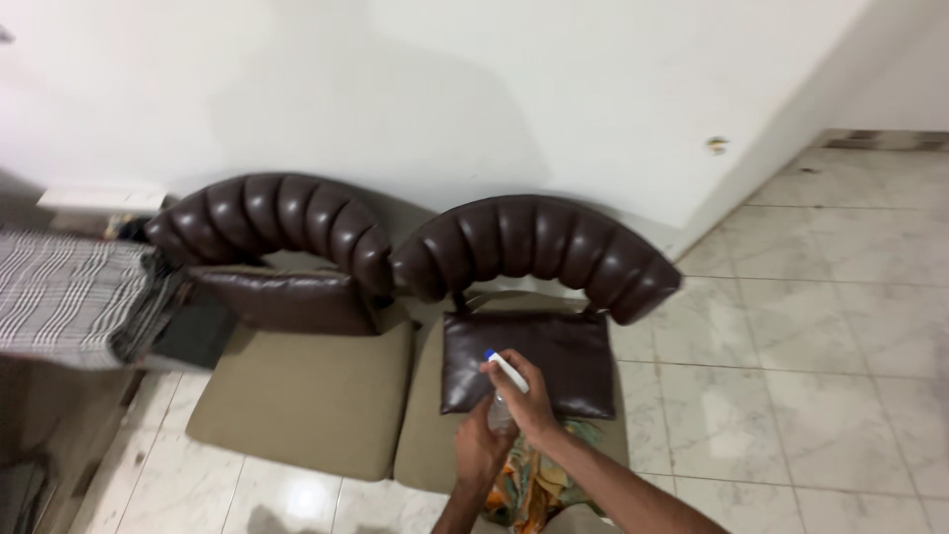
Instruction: The person sprays a cleaning solution onto a leather chair cushion and the chair back, then wipes them with a cloth.
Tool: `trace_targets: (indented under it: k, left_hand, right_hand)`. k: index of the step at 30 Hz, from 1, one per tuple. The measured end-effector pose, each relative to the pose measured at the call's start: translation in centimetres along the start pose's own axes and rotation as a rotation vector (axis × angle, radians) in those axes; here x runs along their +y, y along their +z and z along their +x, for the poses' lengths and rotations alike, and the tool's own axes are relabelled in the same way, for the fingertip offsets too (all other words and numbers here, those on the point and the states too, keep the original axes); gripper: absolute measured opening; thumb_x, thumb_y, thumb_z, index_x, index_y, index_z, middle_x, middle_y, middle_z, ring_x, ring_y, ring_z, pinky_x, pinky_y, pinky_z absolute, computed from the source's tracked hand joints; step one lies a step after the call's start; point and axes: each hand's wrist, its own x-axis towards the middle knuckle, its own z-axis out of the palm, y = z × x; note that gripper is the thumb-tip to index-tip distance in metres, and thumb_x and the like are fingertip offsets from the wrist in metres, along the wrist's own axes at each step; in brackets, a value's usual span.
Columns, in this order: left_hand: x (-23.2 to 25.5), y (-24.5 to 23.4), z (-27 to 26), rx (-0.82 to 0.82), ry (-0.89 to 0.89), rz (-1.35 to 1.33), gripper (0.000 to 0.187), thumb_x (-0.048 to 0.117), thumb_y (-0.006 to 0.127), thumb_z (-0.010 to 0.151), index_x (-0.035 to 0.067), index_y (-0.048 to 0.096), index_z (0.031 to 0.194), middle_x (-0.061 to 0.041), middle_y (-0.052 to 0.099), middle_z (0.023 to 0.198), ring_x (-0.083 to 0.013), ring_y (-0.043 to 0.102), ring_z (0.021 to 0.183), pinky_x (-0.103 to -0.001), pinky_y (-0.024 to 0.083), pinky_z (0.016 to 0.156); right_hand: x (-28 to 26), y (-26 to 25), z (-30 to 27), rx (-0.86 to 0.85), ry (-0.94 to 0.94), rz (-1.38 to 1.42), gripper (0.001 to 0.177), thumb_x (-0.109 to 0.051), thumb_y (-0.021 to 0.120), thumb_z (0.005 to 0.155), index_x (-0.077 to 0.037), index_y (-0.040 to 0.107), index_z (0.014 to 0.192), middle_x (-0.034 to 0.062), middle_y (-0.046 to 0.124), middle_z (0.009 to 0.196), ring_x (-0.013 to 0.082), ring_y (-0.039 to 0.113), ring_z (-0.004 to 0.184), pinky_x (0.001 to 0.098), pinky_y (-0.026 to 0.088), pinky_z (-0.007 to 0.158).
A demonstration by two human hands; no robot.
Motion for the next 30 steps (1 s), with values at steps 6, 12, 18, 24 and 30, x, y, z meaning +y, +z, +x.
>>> trace_targets:
  k: [6, 12, 18, 24, 30]
  left_hand:
    - [-8.7, -7.4, 4.5, 0.224, 0.031, -0.035, 0.049, 0.027, 0.078, 0.082, 0.003, 0.069, 0.123, -0.022, 0.076, 0.093, -0.0398, 0.074, 0.088, -0.048, 0.057, 0.073]
    - [-23.2, -12.9, 11.3, 0.525, -0.202, 0.036, 0.043, 0.033, 0.082, 0.080, 0.000, 0.072, 0.106, -0.020, 0.076, 0.089, -0.0327, 0.074, 0.078, -0.046, 0.056, 0.072]
    - [-37.3, -16.0, 16.6, 0.810, 0.131, 0.020, 0.048, 0.032, 0.086, 0.092, -0.004, 0.068, 0.118, -0.016, 0.074, 0.104, -0.0237, 0.069, 0.094, -0.039, 0.056, 0.089]
    - [-47.0, -16.5, 18.6, 0.808, 0.150, -0.283, 0.045, 0.011, 0.082, 0.096, -0.006, 0.060, 0.131, -0.015, 0.068, 0.124, -0.0229, 0.068, 0.115, -0.038, 0.059, 0.101]
    - [-51.6, -16.4, 17.3, 0.764, 0.130, -0.127, 0.042, 0.004, 0.079, 0.109, -0.008, 0.054, 0.141, -0.018, 0.065, 0.135, -0.0266, 0.068, 0.126, -0.041, 0.058, 0.107]
  right_hand:
    - [4.0, 7.3, 2.4, -0.259, -0.046, -0.214, 0.097, -0.050, 0.084, 0.074, -0.011, 0.038, 0.149, 0.0125, 0.042, 0.153, 0.0299, 0.036, 0.145, 0.0472, 0.030, 0.117]
    - [14.8, 7.4, 3.3, -0.360, 0.245, -0.528, 0.104, -0.046, 0.090, 0.069, -0.017, 0.038, 0.155, 0.0127, 0.019, 0.167, 0.0333, 0.012, 0.158, 0.0512, 0.022, 0.123]
    - [26.8, 2.9, 0.3, -0.429, 0.175, -0.970, 0.094, -0.051, 0.089, 0.073, -0.014, 0.045, 0.148, 0.0140, 0.032, 0.161, 0.0346, 0.018, 0.154, 0.0550, 0.023, 0.123]
    - [29.8, 3.2, -1.9, -0.553, 0.382, -1.497, 0.109, -0.051, 0.092, 0.065, -0.023, 0.034, 0.154, 0.0126, 0.023, 0.161, 0.0375, 0.021, 0.147, 0.0686, 0.017, 0.118]
    - [34.9, 1.1, -2.1, -0.470, 0.319, -1.640, 0.111, -0.028, 0.088, 0.064, -0.032, 0.033, 0.161, 0.0121, 0.022, 0.164, 0.0407, 0.028, 0.142, 0.0734, 0.023, 0.111]
